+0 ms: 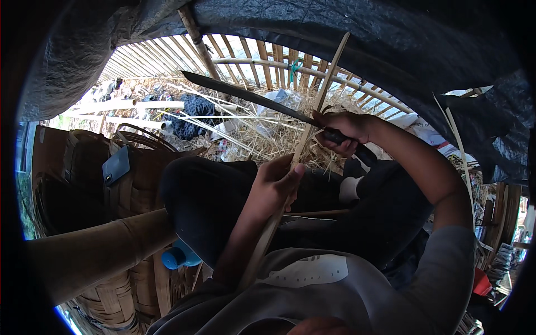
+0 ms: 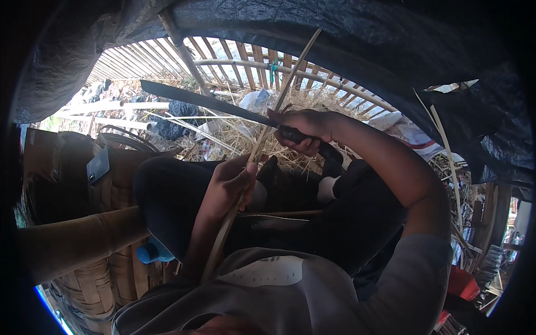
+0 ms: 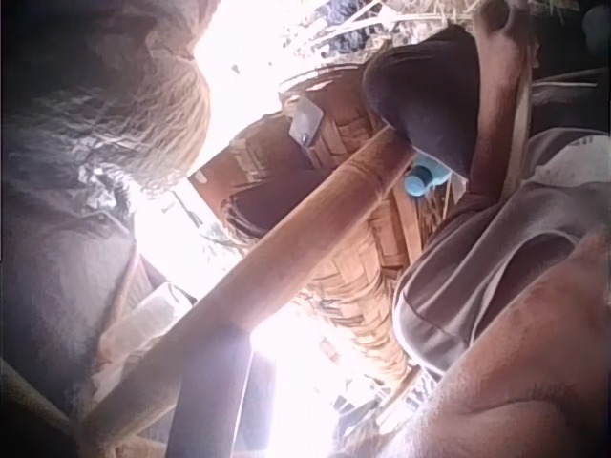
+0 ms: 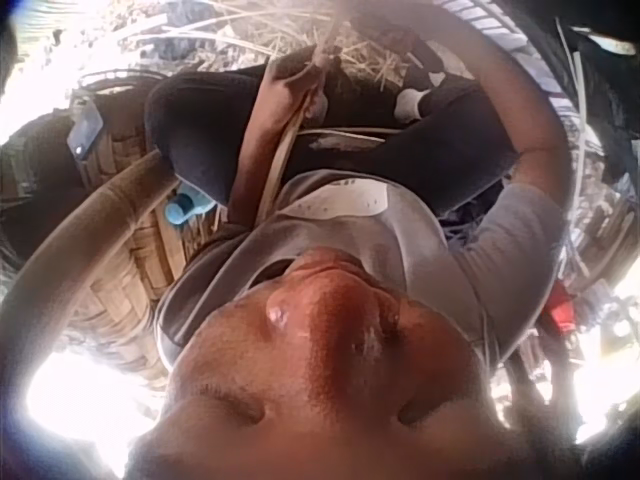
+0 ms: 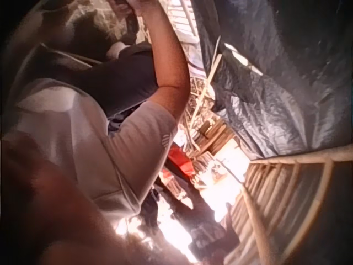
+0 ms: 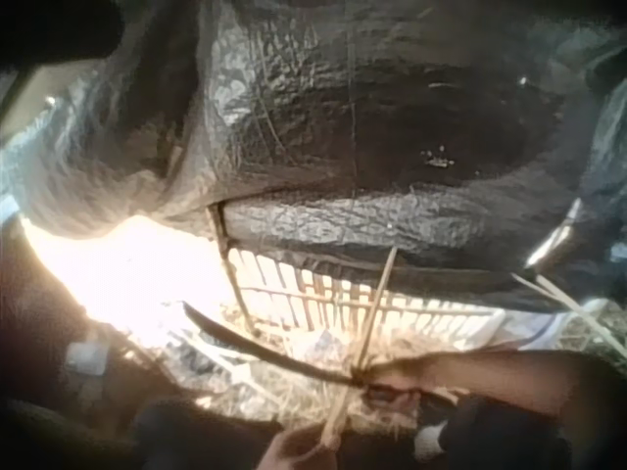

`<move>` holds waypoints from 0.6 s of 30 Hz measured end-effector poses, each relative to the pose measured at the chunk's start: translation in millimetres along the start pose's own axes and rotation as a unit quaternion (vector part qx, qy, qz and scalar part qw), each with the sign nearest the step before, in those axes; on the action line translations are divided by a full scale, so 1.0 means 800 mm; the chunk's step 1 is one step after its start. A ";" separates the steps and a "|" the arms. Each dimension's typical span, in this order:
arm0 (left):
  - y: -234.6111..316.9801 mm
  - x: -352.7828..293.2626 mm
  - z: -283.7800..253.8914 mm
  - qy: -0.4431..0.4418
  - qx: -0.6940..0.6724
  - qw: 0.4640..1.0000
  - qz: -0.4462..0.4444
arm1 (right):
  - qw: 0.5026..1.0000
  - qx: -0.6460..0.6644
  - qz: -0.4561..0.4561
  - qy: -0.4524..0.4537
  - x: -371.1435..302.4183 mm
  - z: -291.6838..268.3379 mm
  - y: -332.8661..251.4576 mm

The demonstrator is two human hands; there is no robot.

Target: The person uses a large blade to shave and thin a long strip of bamboo, repeatedly drawing the edge along the surface to remove layers.

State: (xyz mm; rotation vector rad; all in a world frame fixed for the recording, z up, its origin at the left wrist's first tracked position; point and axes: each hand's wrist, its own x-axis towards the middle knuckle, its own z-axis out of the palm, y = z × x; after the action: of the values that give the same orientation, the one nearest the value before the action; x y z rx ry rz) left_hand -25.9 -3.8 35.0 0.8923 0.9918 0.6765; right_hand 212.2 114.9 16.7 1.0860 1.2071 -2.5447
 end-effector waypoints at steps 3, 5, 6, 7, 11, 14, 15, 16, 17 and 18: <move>0.004 0.001 -0.002 0.019 0.003 1.000 0.009 | 0.983 -0.077 -0.033 0.163 -0.005 0.013 -0.012; 0.007 0.003 -0.004 0.018 -0.002 1.000 0.011 | 0.941 -0.170 -0.078 0.281 -0.007 0.012 -0.017; 0.008 0.003 -0.005 0.017 -0.006 1.000 0.012 | 0.905 -0.212 -0.054 0.365 -0.013 0.020 -0.022; 0.006 0.003 -0.005 0.017 0.001 1.000 0.010 | 0.891 -0.251 -0.059 0.374 -0.013 0.022 -0.019; 0.005 0.000 -0.002 0.009 0.009 1.000 0.016 | 0.847 -0.360 -0.114 0.373 -0.011 0.051 -0.005; 0.011 -0.003 0.002 0.008 0.006 1.000 0.016 | 0.826 -0.408 -0.144 0.362 -0.013 0.056 -0.002; 0.012 -0.004 0.003 0.010 0.006 1.000 0.015 | 0.815 -0.403 -0.161 0.383 -0.006 0.053 0.007; 0.009 -0.003 0.004 0.016 0.018 1.000 0.012 | 0.804 -0.398 -0.179 0.403 -0.002 0.052 0.013; 0.005 -0.001 0.005 0.023 0.030 0.999 0.011 | 0.837 -0.362 -0.116 0.392 -0.003 0.056 0.008; 0.003 0.001 0.005 0.030 0.042 0.999 0.009 | 0.865 -0.325 -0.053 0.379 -0.006 0.062 0.000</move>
State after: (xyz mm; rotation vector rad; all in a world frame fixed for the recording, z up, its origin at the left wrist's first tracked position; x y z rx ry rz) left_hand -22.3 -3.4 38.1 0.9607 1.0726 0.6841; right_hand 188.5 78.7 40.8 1.8798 2.1101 -1.4872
